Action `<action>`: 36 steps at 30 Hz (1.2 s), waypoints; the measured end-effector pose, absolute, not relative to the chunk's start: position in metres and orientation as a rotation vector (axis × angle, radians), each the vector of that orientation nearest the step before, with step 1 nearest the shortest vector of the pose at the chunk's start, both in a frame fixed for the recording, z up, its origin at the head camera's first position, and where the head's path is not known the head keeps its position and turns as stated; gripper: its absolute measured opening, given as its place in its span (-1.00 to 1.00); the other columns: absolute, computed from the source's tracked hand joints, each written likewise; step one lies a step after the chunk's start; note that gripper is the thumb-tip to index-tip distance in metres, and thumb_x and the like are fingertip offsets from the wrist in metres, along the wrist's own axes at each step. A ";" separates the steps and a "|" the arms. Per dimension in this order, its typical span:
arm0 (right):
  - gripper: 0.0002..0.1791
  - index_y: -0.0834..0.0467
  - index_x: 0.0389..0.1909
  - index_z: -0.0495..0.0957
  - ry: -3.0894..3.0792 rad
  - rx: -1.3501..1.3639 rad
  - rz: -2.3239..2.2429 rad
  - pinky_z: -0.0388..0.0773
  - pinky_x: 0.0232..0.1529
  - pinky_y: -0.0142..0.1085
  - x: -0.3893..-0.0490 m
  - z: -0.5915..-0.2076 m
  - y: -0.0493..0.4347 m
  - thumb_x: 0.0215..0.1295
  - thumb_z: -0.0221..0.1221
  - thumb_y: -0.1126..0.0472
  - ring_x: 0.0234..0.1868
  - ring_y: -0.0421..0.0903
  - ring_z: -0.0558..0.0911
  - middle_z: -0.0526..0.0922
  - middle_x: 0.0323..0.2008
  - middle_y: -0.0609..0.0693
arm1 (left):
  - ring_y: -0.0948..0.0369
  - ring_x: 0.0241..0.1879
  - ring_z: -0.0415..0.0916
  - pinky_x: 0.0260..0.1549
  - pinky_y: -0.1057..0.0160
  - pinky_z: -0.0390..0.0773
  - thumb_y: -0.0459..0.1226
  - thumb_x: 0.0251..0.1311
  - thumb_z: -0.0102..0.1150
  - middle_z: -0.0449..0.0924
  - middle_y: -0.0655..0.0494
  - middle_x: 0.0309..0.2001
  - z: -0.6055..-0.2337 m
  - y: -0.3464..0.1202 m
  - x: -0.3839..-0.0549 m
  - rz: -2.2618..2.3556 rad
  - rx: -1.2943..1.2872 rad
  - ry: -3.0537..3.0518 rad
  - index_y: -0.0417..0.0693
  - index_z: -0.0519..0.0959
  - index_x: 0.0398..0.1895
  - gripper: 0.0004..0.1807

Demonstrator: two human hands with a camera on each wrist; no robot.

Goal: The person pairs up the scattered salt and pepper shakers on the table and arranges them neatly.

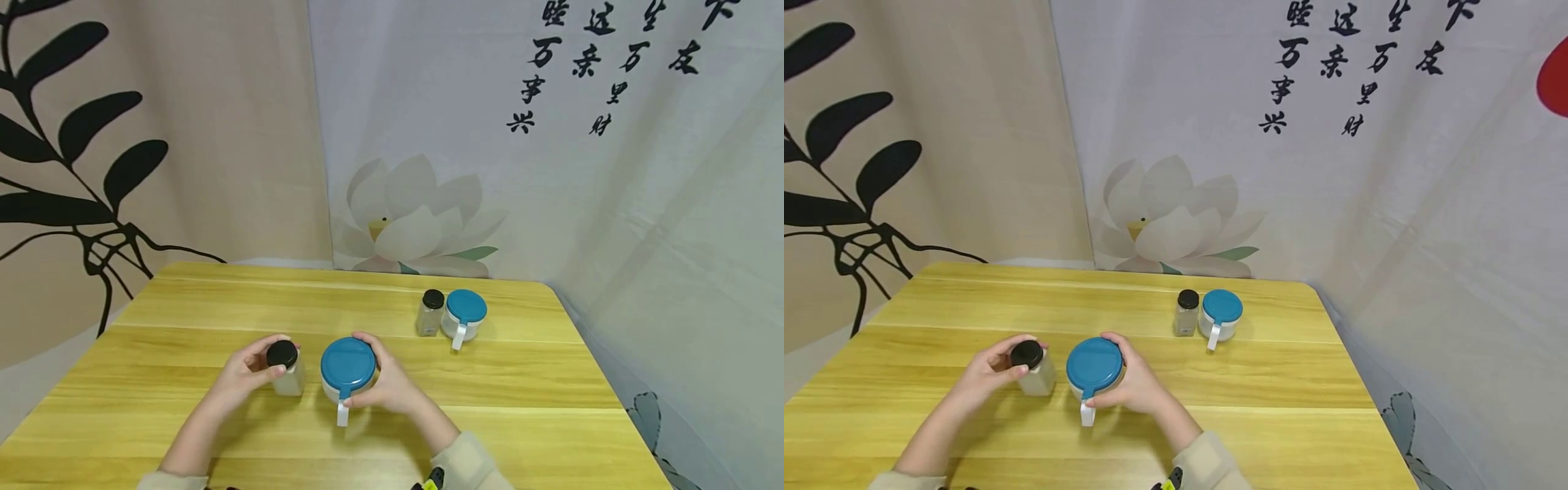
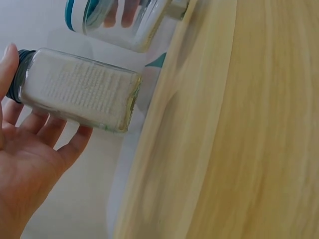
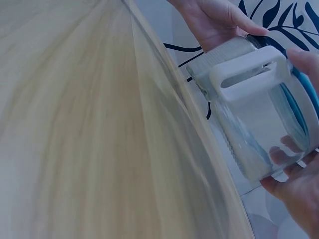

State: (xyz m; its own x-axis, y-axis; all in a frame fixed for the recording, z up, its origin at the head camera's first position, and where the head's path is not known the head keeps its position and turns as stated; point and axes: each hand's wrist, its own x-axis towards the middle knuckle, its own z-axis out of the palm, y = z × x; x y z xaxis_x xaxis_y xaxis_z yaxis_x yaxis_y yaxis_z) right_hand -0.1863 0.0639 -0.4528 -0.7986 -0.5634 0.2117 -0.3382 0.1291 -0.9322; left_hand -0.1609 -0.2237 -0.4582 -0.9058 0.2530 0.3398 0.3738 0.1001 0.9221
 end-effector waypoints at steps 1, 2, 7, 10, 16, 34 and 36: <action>0.13 0.07 0.39 0.14 2.211 -0.900 -1.736 0.26 0.23 -0.16 -0.186 -0.453 0.063 -0.27 0.52 0.42 0.20 -0.05 0.41 0.40 0.21 0.06 | 0.18 -0.12 0.54 -0.23 0.33 0.54 -0.53 0.19 0.16 0.61 0.06 0.02 -0.458 -0.225 -0.161 -1.934 -0.639 -2.263 -0.36 0.41 0.17 -0.56; 0.13 0.06 0.39 0.14 2.214 -0.902 -1.734 0.27 0.23 -0.17 -0.187 -0.453 0.062 -0.27 0.52 0.41 0.20 -0.07 0.41 0.40 0.21 0.04 | 0.18 -0.13 0.54 -0.24 0.33 0.54 -0.53 0.19 0.17 0.61 0.09 0.02 -0.458 -0.226 -0.160 -1.927 -0.630 -2.268 -0.36 0.41 0.16 -0.56; 0.13 -0.10 0.39 0.15 2.213 -0.932 -1.744 0.26 0.24 -0.13 -0.193 -0.467 0.057 -0.26 0.55 0.32 0.19 -0.09 0.42 0.42 0.20 -0.04 | 0.25 -0.12 0.54 -0.23 0.34 0.54 -0.53 0.21 0.14 0.60 0.24 0.01 -0.458 -0.232 -0.159 -1.926 -0.639 -2.269 -0.33 0.41 0.18 -0.55; 0.14 -0.12 0.39 0.14 2.215 -0.945 -1.737 0.25 0.24 -0.11 -0.193 -0.467 0.054 -0.26 0.56 0.31 0.18 -0.09 0.43 0.42 0.20 -0.05 | 0.27 -0.12 0.54 -0.24 0.35 0.55 -0.54 0.21 0.14 0.60 0.31 0.01 -0.459 -0.236 -0.159 -1.930 -0.637 -2.272 -0.36 0.39 0.19 -0.55; 0.14 -0.14 0.38 0.14 2.217 -0.938 -1.732 0.26 0.23 -0.12 -0.194 -0.468 0.047 -0.26 0.56 0.29 0.18 -0.12 0.42 0.41 0.20 -0.08 | 0.28 -0.14 0.52 -0.24 0.37 0.52 -0.52 0.21 0.15 0.59 0.34 0.00 -0.459 -0.241 -0.157 -1.910 -0.612 -2.281 -0.33 0.40 0.19 -0.55; 0.13 -0.13 0.38 0.16 2.155 -0.874 -1.792 0.24 0.24 -0.14 -0.195 -0.477 0.034 -0.25 0.55 0.34 0.17 -0.13 0.44 0.42 0.20 -0.11 | 0.30 -0.11 0.50 -0.20 0.38 0.49 -0.56 0.21 0.11 0.59 0.33 0.01 -0.465 -0.248 -0.160 -1.922 -0.615 -2.267 -0.43 0.36 0.19 -0.55; 0.13 -0.15 0.38 0.16 2.156 -0.865 -1.784 0.24 0.23 -0.15 -0.195 -0.478 0.033 -0.26 0.55 0.33 0.16 -0.14 0.44 0.42 0.19 -0.12 | 0.30 -0.10 0.50 -0.18 0.39 0.49 -0.56 0.21 0.10 0.59 0.30 0.02 -0.466 -0.249 -0.160 -1.930 -0.630 -2.256 -0.43 0.35 0.19 -0.55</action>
State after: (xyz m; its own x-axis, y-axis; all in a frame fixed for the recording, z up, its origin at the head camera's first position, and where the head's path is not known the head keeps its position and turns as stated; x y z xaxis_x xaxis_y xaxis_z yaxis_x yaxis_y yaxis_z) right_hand -0.1954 0.0326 -0.4777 -0.8053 -0.5579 0.2006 -0.3015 0.0940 -0.9488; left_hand -0.1601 -0.2488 -0.4661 -0.9084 0.2396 0.3426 0.3756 0.1077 0.9205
